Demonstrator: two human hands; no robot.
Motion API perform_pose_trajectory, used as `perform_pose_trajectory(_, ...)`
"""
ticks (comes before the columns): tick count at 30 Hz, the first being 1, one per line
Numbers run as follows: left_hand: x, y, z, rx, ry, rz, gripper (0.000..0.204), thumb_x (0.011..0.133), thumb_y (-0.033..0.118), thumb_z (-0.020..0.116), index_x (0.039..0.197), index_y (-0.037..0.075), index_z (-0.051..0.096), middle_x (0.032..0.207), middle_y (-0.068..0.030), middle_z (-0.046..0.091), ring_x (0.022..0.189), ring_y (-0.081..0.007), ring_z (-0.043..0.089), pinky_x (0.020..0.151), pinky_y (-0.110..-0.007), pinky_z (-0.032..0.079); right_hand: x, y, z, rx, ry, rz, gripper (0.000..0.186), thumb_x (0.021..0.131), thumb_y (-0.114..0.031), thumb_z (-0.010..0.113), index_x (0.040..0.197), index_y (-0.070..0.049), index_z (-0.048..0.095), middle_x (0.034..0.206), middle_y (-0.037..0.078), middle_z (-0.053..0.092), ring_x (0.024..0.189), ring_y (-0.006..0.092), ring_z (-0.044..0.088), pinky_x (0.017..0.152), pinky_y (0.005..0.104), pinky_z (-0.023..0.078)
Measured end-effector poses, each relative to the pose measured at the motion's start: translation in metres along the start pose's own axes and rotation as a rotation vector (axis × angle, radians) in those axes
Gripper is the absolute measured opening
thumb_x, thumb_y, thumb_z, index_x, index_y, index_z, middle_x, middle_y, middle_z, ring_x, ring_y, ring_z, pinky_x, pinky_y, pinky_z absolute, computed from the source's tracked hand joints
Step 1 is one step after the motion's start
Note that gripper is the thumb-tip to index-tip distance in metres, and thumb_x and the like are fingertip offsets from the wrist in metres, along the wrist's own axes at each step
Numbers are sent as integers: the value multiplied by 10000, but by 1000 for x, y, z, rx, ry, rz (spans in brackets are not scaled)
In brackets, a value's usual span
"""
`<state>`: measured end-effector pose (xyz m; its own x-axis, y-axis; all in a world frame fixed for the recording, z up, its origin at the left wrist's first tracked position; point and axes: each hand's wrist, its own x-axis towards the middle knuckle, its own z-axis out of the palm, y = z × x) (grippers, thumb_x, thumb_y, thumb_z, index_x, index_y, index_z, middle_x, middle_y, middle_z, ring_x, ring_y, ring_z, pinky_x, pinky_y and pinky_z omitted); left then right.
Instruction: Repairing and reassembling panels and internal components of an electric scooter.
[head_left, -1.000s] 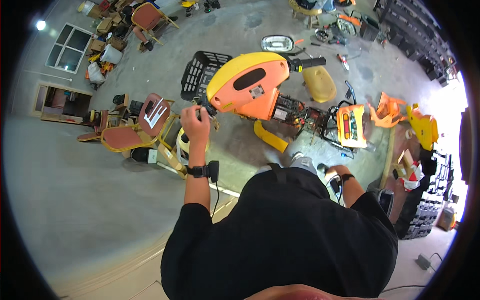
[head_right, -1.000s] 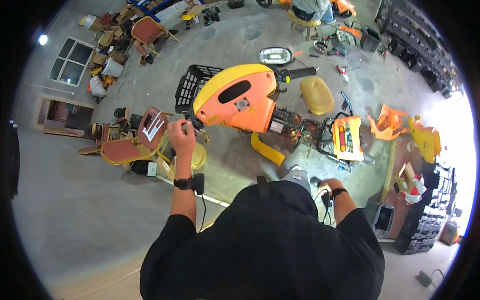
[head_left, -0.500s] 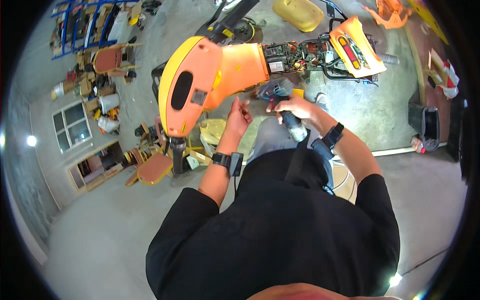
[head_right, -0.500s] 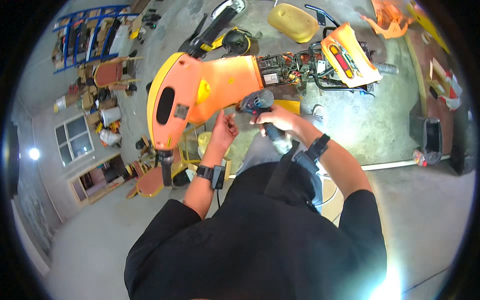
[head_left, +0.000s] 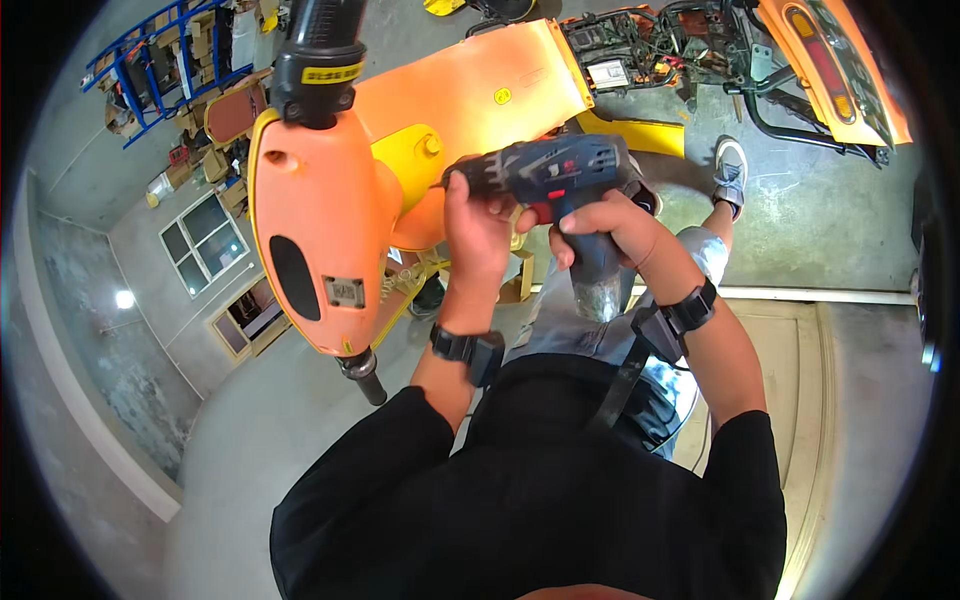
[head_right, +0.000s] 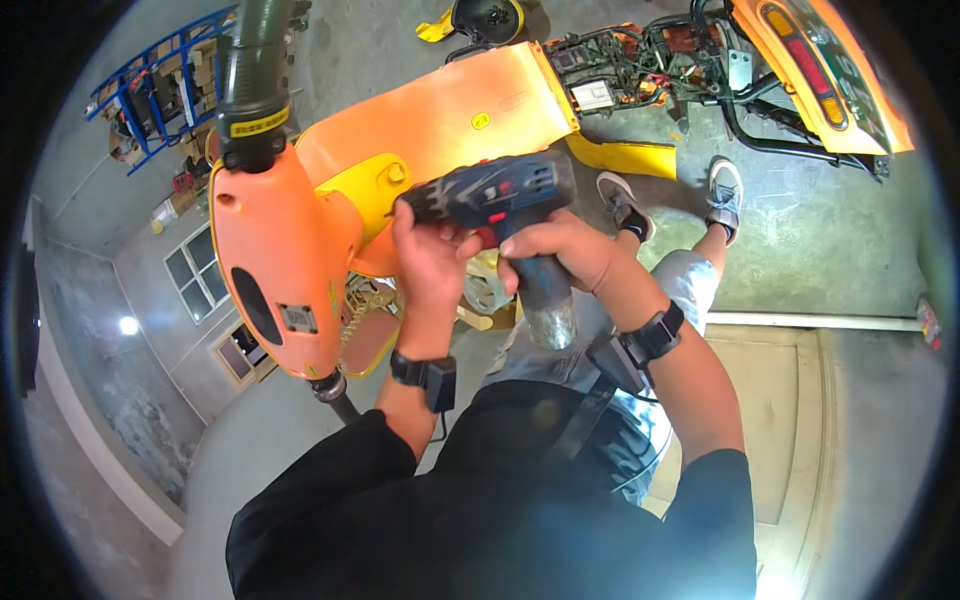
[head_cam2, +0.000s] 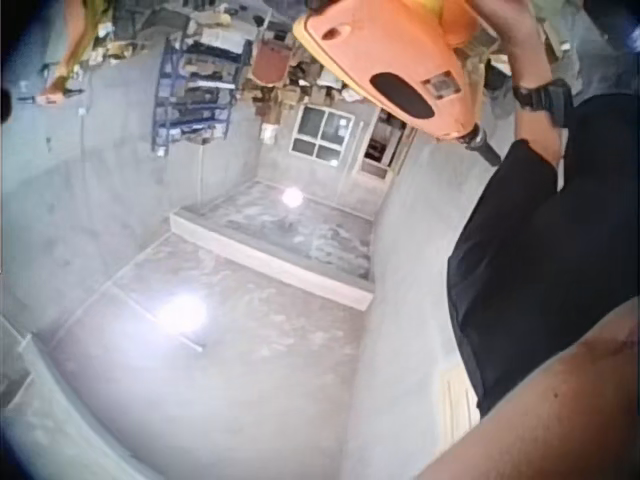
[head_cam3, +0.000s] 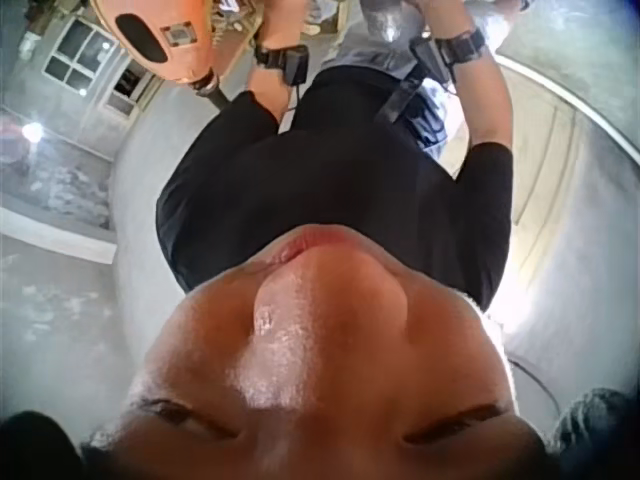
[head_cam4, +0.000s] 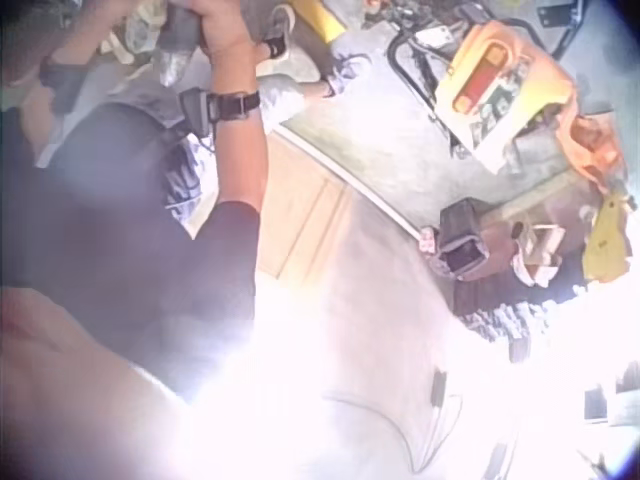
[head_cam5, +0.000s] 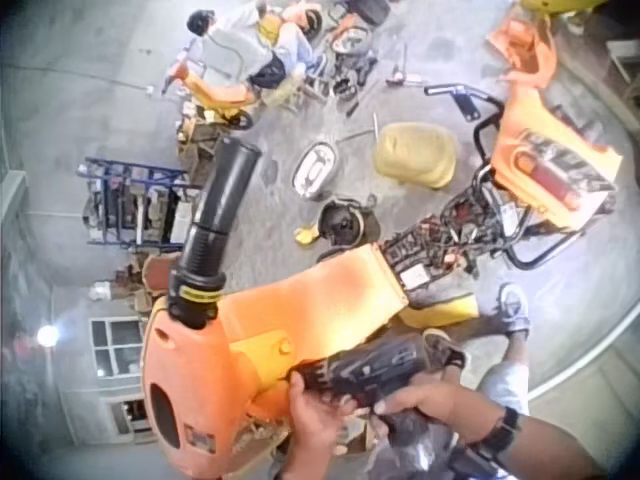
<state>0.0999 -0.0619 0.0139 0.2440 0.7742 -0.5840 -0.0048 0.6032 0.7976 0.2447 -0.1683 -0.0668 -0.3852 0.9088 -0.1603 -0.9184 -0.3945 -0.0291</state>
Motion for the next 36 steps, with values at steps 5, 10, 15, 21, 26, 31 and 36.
perform_pose_trajectory(5,-26,23,-4,14,-23,74,362,923,391,522,1136,102,561,937,-9,594,702,-91,480,596,-274,416,-1,7,21,-281,-21,-75,337,798,-92,648,1123,-4,624,887,80,678,826,157,639,786,308,507)
perform_pose_trajectory(10,-42,31,-10,2,71,122,297,929,304,565,1123,81,542,1050,-72,581,914,-156,559,799,-317,482,-12,36,50,-579,68,-184,558,789,-36,656,1325,-77,508,1130,52,646,1021,136,587,897,300,460)
perform_pose_trajectory(15,-53,43,-37,124,42,49,256,955,307,547,1084,87,541,980,-60,568,900,-175,567,839,-341,489,7,53,37,-1147,-38,-538,626,760,-211,696,1337,-75,492,1122,183,637,987,376,614,866,421,483)
perform_pose_trajectory(21,-52,46,-41,286,56,82,234,965,305,532,1078,99,534,1012,-60,566,895,-183,576,846,-394,509,13,67,29,-1166,-1,-599,629,743,-222,682,1336,-110,503,1212,138,624,1073,360,601,888,404,481)
perform_pose_trajectory(26,-54,50,-36,307,-4,117,222,972,259,515,1100,78,509,1038,-76,554,926,-172,551,856,-349,476,21,81,27,-960,3,-778,595,760,-227,681,1317,-97,518,1146,147,649,1032,355,624,871,395,484)
perform_pose_trajectory(31,-50,53,-42,369,-11,159,266,970,308,523,1110,82,512,1054,-70,557,966,-192,560,877,-389,481,34,92,20,-977,13,-818,554,773,-248,693,1287,-109,543,1080,137,670,967,329,653,830,386,503)
perform_pose_trajectory(36,-53,50,-34,347,17,181,285,969,328,531,1132,94,512,1062,-64,571,1007,-197,560,907,-404,479,37,98,17,-947,27,-840,589,731,-254,743,1275,-126,556,1086,121,674,964,329,652,821,386,508)
